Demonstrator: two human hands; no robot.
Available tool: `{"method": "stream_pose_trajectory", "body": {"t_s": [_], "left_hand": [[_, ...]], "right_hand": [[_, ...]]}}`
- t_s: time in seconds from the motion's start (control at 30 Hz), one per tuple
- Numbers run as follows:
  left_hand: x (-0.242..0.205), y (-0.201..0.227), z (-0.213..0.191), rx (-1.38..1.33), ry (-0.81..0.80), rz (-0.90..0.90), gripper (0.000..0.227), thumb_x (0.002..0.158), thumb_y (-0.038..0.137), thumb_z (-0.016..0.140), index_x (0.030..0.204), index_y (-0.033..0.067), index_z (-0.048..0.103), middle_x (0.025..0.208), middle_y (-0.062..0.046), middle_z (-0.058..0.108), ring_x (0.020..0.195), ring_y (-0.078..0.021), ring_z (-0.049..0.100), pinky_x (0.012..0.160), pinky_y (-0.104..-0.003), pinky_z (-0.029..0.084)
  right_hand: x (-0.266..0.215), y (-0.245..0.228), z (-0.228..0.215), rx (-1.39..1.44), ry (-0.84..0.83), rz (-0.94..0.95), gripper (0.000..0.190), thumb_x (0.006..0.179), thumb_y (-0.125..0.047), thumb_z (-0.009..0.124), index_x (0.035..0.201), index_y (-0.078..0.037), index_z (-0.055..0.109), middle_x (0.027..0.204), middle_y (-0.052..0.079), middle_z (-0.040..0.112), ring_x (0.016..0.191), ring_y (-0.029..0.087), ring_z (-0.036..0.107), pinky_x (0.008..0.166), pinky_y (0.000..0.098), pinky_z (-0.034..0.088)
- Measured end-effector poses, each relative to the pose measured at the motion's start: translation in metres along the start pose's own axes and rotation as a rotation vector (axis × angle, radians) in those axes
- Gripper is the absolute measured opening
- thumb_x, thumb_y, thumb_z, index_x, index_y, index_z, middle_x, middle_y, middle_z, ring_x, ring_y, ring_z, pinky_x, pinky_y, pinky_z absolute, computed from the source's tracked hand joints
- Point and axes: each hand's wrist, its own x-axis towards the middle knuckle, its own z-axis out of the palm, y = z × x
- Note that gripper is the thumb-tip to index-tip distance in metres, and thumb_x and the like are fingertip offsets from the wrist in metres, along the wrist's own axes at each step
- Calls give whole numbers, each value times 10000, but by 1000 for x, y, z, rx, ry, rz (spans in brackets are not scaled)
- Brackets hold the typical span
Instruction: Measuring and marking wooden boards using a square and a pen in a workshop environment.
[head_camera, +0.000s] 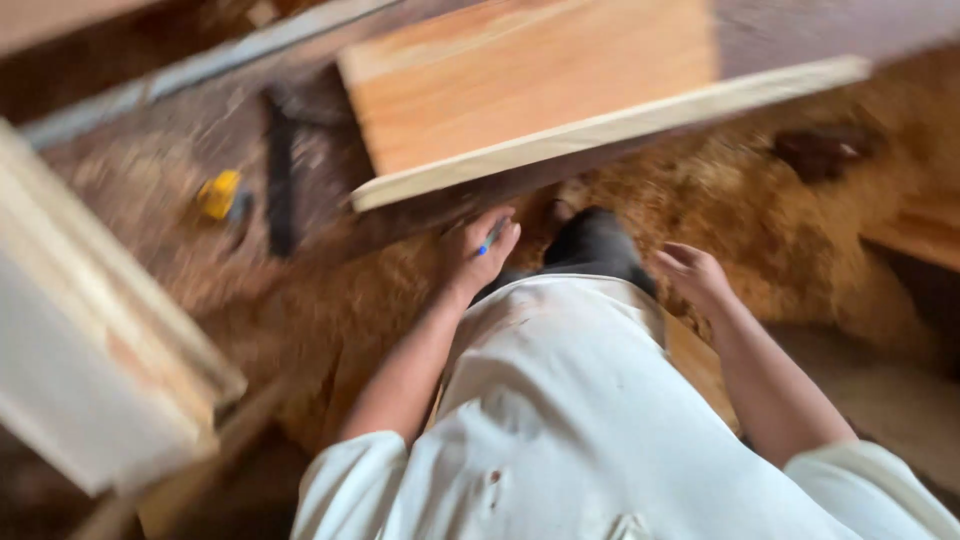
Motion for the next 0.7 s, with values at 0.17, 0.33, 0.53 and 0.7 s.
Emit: {"method": "stream_pose_trajectory", "body": {"t_s": [0.17, 0.33, 0.53, 0.7], "left_hand": [[48, 63, 111, 31, -109, 503, 230, 828, 229, 585, 1004, 89, 632, 853, -141, 649, 832, -281, 626, 726, -360, 514], [114, 94, 210, 269, -76, 770, 285, 850, 255, 490, 1054, 82, 588, 885, -136, 644, 848, -268, 625, 757, -361, 512], [155, 91, 269, 671, 34, 915, 285, 812, 297, 471, 987, 104, 587, 824, -115, 620, 778, -274, 617, 784, -378, 495], [153, 92, 281, 793, 23, 860, 216, 806, 258, 473, 878, 91, 589, 753, -105, 591, 738, -251, 601, 788, -363, 477]], "right_hand": [[10, -9, -33, 40, -135, 34, 505, 838, -449, 596, 1202, -102, 548, 1155, 148, 564, 1042, 352, 532, 876, 473, 423], [29, 20, -86, 217, -170, 56, 505, 891, -357, 555, 1259, -22, 468, 1232, 184, 489, 1064, 364, 506, 869, 500, 422], [47, 85, -124, 394, -88, 135, 454, 863, -250, 620, 1202, 29, 504, 1136, 234, 529, 970, 347, 549, 737, 414, 491], [61, 128, -133, 336, -85, 217, 438, 869, -313, 622, 1198, -40, 531, 1139, 189, 546, 980, 319, 550, 751, 413, 478]]}}
